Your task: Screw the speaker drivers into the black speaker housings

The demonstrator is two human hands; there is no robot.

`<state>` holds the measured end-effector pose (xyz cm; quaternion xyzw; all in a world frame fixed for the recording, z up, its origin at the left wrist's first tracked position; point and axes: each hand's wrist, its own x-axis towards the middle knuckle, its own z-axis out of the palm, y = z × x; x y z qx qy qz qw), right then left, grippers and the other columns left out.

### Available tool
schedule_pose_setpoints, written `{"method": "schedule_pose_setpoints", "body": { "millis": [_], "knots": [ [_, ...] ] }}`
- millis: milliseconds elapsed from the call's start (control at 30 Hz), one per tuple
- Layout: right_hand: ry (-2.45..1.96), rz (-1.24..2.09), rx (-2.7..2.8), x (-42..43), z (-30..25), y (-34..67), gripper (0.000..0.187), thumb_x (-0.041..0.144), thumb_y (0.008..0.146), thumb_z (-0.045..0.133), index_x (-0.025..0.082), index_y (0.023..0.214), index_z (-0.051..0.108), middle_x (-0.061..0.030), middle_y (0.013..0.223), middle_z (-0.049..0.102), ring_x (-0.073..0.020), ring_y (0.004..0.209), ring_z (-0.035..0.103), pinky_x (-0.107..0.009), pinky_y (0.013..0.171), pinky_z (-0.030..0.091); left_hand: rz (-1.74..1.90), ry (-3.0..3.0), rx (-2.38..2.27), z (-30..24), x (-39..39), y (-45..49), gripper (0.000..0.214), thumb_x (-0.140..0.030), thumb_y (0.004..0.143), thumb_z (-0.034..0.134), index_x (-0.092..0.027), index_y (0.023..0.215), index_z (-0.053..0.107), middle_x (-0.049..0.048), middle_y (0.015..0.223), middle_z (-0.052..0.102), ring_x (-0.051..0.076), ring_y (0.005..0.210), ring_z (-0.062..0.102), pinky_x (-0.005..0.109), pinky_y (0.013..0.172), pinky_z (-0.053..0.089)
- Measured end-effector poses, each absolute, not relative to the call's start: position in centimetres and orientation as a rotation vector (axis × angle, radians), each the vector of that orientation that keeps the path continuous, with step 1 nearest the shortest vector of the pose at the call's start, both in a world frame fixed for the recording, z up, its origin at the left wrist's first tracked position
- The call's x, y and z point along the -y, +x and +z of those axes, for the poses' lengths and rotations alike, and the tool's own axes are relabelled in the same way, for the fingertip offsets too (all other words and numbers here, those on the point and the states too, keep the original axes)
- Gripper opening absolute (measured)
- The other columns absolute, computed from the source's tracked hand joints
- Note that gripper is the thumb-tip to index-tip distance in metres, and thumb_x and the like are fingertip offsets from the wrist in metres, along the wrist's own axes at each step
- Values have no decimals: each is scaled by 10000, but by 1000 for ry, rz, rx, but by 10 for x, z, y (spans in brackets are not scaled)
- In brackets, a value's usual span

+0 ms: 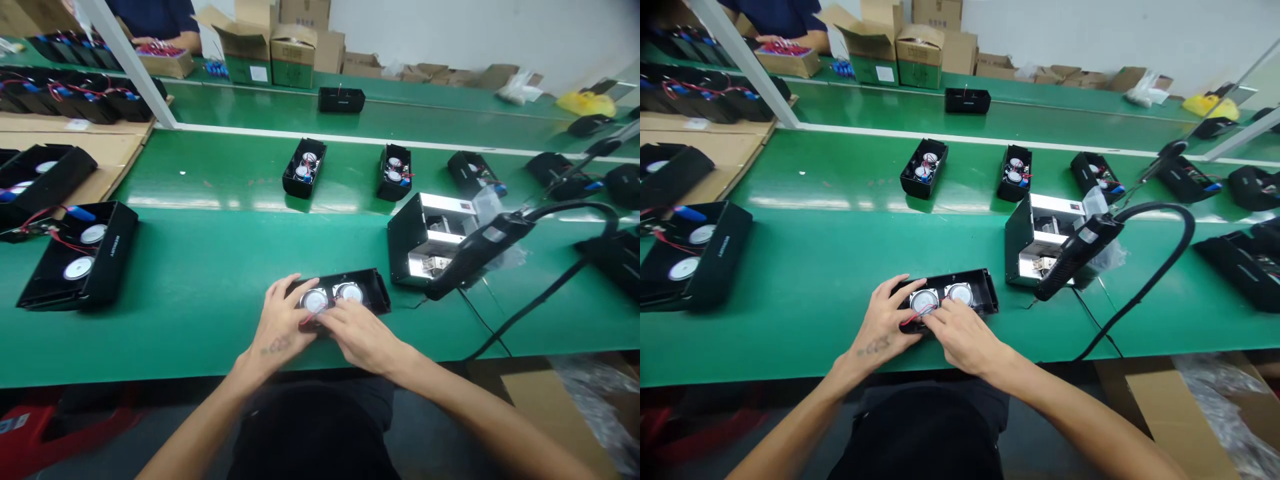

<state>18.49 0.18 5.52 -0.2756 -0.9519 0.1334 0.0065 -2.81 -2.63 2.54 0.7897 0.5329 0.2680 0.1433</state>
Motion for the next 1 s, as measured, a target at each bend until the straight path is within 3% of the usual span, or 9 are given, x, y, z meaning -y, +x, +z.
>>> {"method": "schedule_pose_setpoints", "body": {
  "millis": [100,200,267,467,600,867,1000],
  "knots": [
    [-1059,441,3004,-27,71,170,224,128,918,592,125,1116,697,-157,999,722,-276,947,643,-382,803,474,610,2085,-1448,39,-8,-41,190,-361,664,915,-258,777,802,32,1442,677,394,1393,514,576,1152,413],
    [-1158,698,2971,-67,91,154,181,243,804,742,158,964,746,-81,836,721,-214,761,638,-309,636,403,423,1784,-1328,54,-49,-54,594,-411,585,941,-247,1134,783,51,1133,780,293,1100,684,393,927,537],
    [-1192,949,2905,-90,101,147,233,298,712,828,183,906,771,-17,724,689,-177,687,608,-284,567,361,328,1668,-1260,63,-70,-60,763,-410,564,941,-225,1273,726,15,956,771,217,884,694,298,747,503],
    [-1227,1075,2752,-104,104,149,251,308,641,866,208,863,806,44,642,640,-129,636,556,-261,548,339,267,1614,-1268,70,-81,-61,651,-433,558,929,-239,1160,775,-56,741,685,137,681,581,257,601,358],
    [-1240,1059,2716,-97,99,151,207,316,625,871,207,777,781,54,606,608,-127,628,543,-264,543,323,269,1606,-1284,67,-76,-59,676,-460,558,936,-253,1181,773,-49,762,688,137,696,566,259,604,364],
    [-1270,981,2723,-94,97,152,247,328,640,873,216,849,804,35,642,643,-140,649,560,-272,566,328,294,1576,-1278,63,-73,-59,644,-460,571,944,-259,1158,772,-41,828,706,138,723,577,260,625,374],
    [-1231,942,2799,-92,98,151,355,401,632,895,209,916,804,10,667,647,-158,672,557,-281,569,325,317,1542,-1280,64,-72,-58,659,-425,557,950,-242,1160,759,-54,765,674,132,696,564,258,617,367]
  ]
}}
